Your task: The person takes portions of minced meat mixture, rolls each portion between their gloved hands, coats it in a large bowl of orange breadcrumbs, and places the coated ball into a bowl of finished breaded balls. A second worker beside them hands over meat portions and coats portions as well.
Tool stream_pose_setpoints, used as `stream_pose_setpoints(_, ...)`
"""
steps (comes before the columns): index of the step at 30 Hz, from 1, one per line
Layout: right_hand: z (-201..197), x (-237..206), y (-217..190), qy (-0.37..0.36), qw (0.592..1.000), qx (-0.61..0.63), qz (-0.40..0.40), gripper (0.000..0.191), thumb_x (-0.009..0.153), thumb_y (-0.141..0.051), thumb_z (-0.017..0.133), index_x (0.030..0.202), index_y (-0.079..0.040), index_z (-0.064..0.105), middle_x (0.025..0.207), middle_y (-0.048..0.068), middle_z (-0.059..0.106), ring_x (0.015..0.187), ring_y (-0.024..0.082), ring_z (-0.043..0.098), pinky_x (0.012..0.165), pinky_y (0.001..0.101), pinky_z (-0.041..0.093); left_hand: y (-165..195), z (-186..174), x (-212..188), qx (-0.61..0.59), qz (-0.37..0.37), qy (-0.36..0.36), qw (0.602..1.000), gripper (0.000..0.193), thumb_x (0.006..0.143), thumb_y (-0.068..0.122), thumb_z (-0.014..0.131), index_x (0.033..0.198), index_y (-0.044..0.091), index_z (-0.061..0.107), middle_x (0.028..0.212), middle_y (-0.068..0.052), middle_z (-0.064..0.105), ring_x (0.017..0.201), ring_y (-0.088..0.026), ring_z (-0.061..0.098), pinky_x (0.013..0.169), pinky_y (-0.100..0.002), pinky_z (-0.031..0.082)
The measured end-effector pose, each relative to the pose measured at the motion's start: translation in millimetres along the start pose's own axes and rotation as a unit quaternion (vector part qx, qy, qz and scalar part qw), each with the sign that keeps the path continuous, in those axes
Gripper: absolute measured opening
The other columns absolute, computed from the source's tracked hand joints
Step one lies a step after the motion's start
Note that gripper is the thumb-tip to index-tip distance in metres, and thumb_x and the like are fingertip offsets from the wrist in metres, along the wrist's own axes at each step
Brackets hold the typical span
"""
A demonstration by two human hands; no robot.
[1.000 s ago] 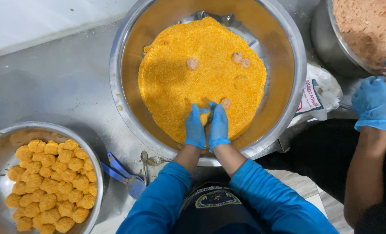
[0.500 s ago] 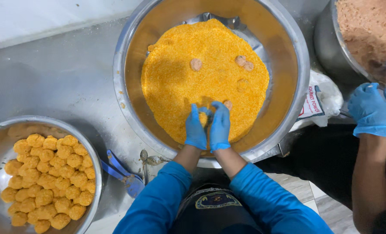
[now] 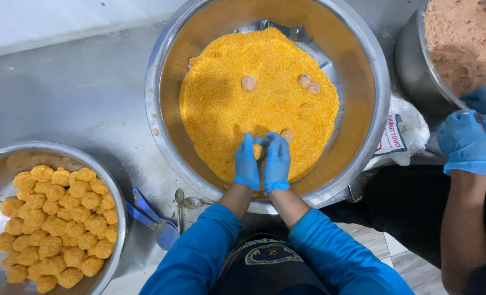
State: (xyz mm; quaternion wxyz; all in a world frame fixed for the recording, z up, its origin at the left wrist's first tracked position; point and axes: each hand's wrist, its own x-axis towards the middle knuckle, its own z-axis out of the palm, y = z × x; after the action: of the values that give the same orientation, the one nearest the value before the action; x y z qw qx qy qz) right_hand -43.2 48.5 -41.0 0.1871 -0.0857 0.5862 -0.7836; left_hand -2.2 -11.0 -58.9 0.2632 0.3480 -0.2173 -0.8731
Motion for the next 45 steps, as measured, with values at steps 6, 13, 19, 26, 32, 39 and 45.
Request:
stream_pose_setpoints(6,-3.5,14.4,6.1,0.088,0.919,0.144,0.356,0.052,0.103,-0.057,0.043,0.113,-0.009,0.061,0.115,0.012,0.071,0.106,0.023,0.065,0.096,0.0403,0.050,1.9,7.4,-9.7,0.312,0.375,-0.107,0.866,0.062,0.116,0.053,0.034,0.126,0.002,0.067,0.150,-0.014,0.056,0.145,-0.027,0.045,0.117,-0.040,0.043)
stream_pose_setpoints(13,-9.0,9.8,-8.9,-0.108,0.947,-0.231,-0.196,0.031,0.108,-0.043,0.056,0.116,-0.013,0.064,0.126,0.006,0.063,0.109,0.024,0.068,0.101,0.0398,0.054,-2.4,-0.9,5.9,-0.113,-0.111,-0.059,0.986,0.063,0.111,0.058,0.038,0.117,0.003,0.069,0.129,-0.020,0.060,0.113,-0.029,0.062,0.100,-0.042,0.051)
stream_pose_setpoints(19,1.4,11.2,-3.8,0.114,0.912,0.218,0.329,0.053,0.102,-0.055,0.049,0.125,-0.008,0.058,0.132,0.012,0.058,0.108,0.023,0.064,0.100,0.0427,0.048,-11.3,-5.9,0.0,0.245,0.286,-0.130,0.917,0.056,0.113,0.051,0.045,0.116,0.003,0.072,0.131,-0.010,0.070,0.124,-0.024,0.067,0.108,-0.038,0.052)
stream_pose_setpoints(26,-15.5,6.5,2.9,-0.143,0.938,-0.278,-0.152,0.037,0.116,-0.039,0.052,0.108,-0.008,0.070,0.119,0.013,0.070,0.116,0.025,0.062,0.107,0.0442,0.049,-17.3,-14.9,18.7,-0.131,-0.060,-0.045,0.989,0.049,0.115,0.053,0.043,0.112,0.009,0.065,0.106,-0.006,0.070,0.098,-0.020,0.066,0.090,-0.037,0.055)
stream_pose_setpoints(32,8.4,0.7,-11.7,0.090,0.946,0.117,0.287,0.045,0.104,-0.051,0.043,0.116,-0.012,0.061,0.116,0.011,0.066,0.106,0.025,0.061,0.093,0.0395,0.049,-3.7,-4.3,-7.1,0.190,0.243,-0.090,0.947,0.044,0.115,0.038,0.047,0.124,-0.001,0.066,0.122,-0.014,0.070,0.109,-0.022,0.067,0.095,-0.038,0.056)
stream_pose_setpoints(39,6.2,-0.3,-34.3,-0.218,0.956,-0.144,-0.135,0.039,0.119,-0.033,0.056,0.093,-0.004,0.062,0.104,0.011,0.069,0.104,0.023,0.065,0.100,0.0395,0.052,15.8,9.8,-5.8,-0.048,-0.082,-0.021,0.995,0.052,0.109,0.050,0.042,0.120,0.008,0.070,0.111,-0.005,0.071,0.098,-0.015,0.067,0.082,-0.035,0.056)
stream_pose_setpoints(45,-24.9,13.7,-25.2,0.007,0.989,-0.133,-0.061,0.040,0.111,-0.039,0.040,0.111,-0.009,0.067,0.113,0.006,0.068,0.105,0.018,0.064,0.093,0.0350,0.050,-9.6,-9.3,6.5,-0.089,-0.123,-0.120,0.981,0.024,0.104,0.034,0.059,0.107,0.012,0.067,0.104,-0.006,0.071,0.098,-0.020,0.069,0.083,-0.039,0.058)
